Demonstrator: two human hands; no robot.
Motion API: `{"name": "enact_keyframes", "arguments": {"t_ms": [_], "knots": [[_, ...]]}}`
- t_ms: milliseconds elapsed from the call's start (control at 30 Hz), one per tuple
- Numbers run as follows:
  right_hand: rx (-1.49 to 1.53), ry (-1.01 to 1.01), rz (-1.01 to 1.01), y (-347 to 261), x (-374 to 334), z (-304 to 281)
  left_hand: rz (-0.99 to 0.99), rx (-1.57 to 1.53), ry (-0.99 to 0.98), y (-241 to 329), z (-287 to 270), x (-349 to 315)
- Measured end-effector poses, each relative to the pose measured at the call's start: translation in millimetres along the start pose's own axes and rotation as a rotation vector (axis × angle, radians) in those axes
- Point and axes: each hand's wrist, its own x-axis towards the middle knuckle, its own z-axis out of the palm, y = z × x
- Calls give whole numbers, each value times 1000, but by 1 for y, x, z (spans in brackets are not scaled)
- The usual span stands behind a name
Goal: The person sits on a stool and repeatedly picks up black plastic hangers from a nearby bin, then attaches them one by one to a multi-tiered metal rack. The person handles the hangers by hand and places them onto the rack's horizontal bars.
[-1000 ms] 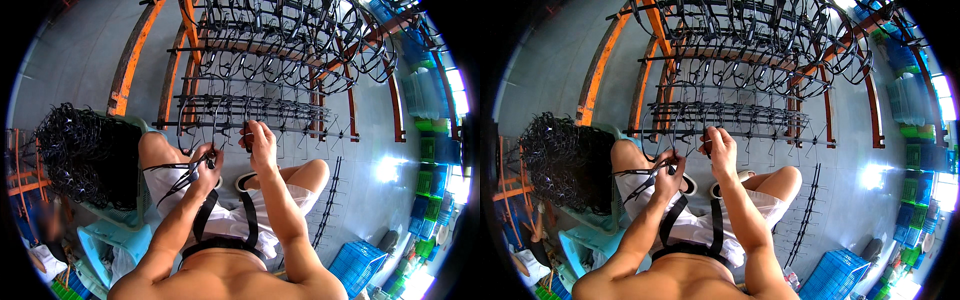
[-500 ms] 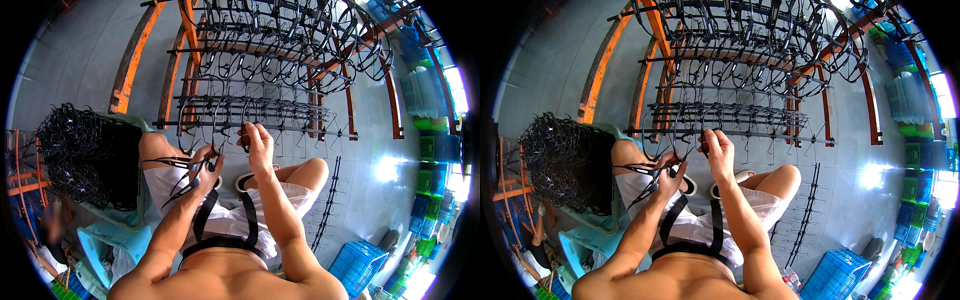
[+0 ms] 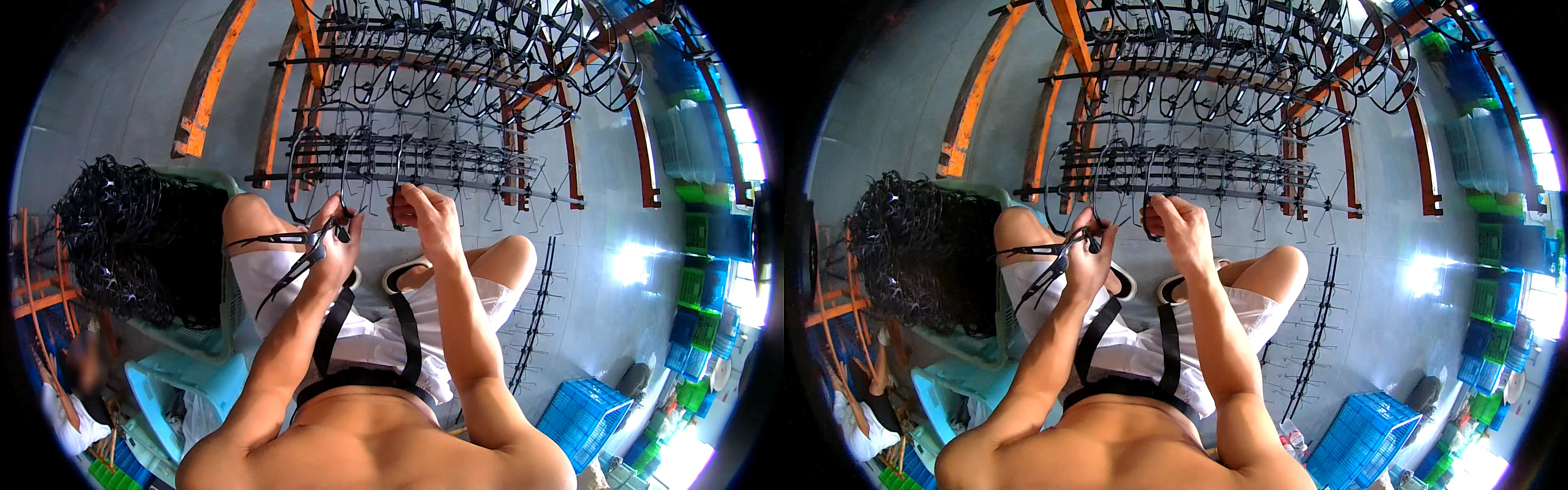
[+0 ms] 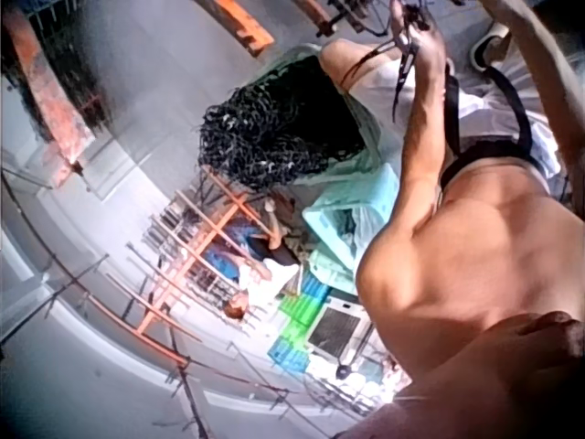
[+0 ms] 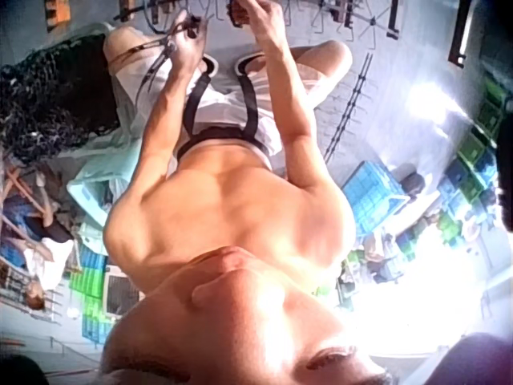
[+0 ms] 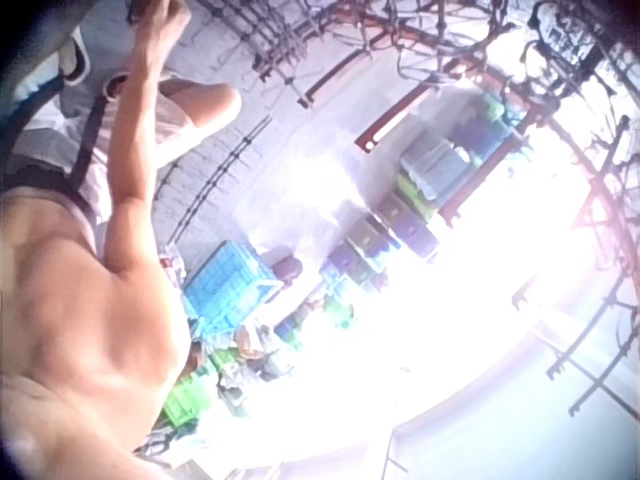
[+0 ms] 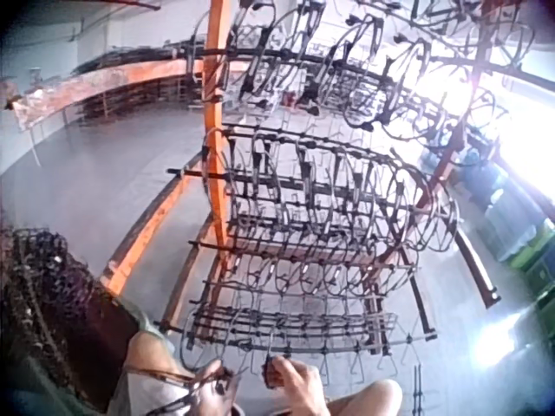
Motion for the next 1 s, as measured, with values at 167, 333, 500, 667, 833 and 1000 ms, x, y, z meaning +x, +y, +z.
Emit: {"name": "enact_keyframes", "arguments": {"t_ms": [167,333,500,667,833,1000], "knots": [[3,19,-20,-3,2,1,-53,-87,16,-3,2,-2],[-83,-12,-30,0,6,-7,-75,-24,-8,6,-1,2],[-99,12,-24,-10,4,-11,39,11,62,6,2,4],[-148,-32,-55,-13,16,-12,-62,-48,4,0,3,1],[-1000,431,-682,-14,-13,1,-195,-75,-51,34,-29,-6],[-168,-413,-421,-11,-84,40,-372,-761,-259,75,-71,-28]]}}
